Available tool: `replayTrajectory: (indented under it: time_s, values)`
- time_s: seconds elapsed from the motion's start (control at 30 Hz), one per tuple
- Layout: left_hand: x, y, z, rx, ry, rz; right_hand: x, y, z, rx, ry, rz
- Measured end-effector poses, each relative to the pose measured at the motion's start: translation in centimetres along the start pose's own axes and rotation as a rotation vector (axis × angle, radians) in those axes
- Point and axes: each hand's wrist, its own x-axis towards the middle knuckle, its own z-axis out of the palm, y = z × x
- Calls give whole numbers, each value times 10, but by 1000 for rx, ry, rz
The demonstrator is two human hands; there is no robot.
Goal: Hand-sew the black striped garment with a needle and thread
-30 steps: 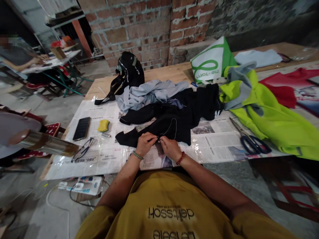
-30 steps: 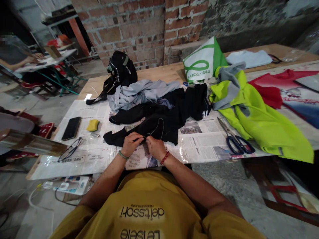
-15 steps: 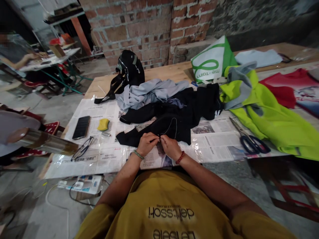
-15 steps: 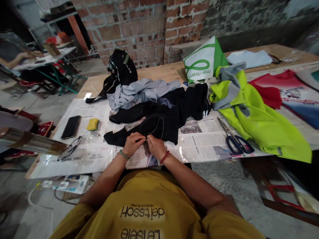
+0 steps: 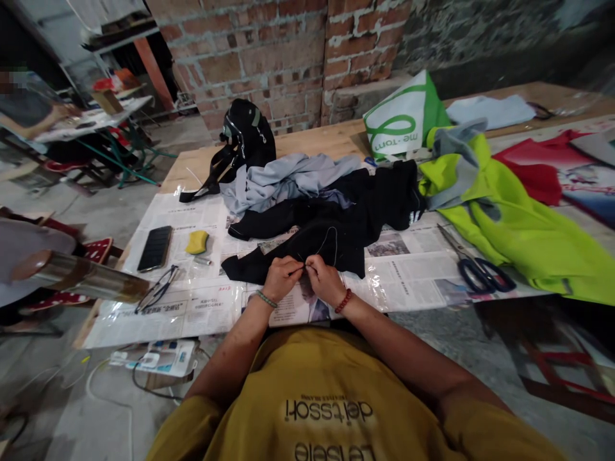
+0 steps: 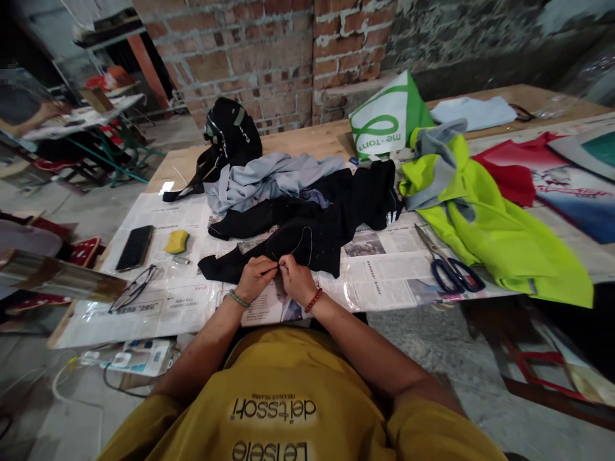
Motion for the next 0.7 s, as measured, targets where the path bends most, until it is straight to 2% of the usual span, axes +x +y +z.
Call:
replayTrajectory:
  time_s: [0.23, 0.37, 0.47, 0.57, 0.7]
  values:
    - [1, 1, -2, 30, 64, -9, -1, -7, -4, 155, 41, 49]
    - [1, 1, -2, 33, 93, -5, -1, -11, -24, 201, 216, 26]
    - [2, 2, -2, 44, 79, -2, 14, -12, -42, 93, 303, -26]
    - [2, 3, -2, 57, 73, -6, 31, -12, -49, -68, 219, -83]
    - [1, 2, -3, 74, 67, -6, 36, -13, -38, -175, 47, -78]
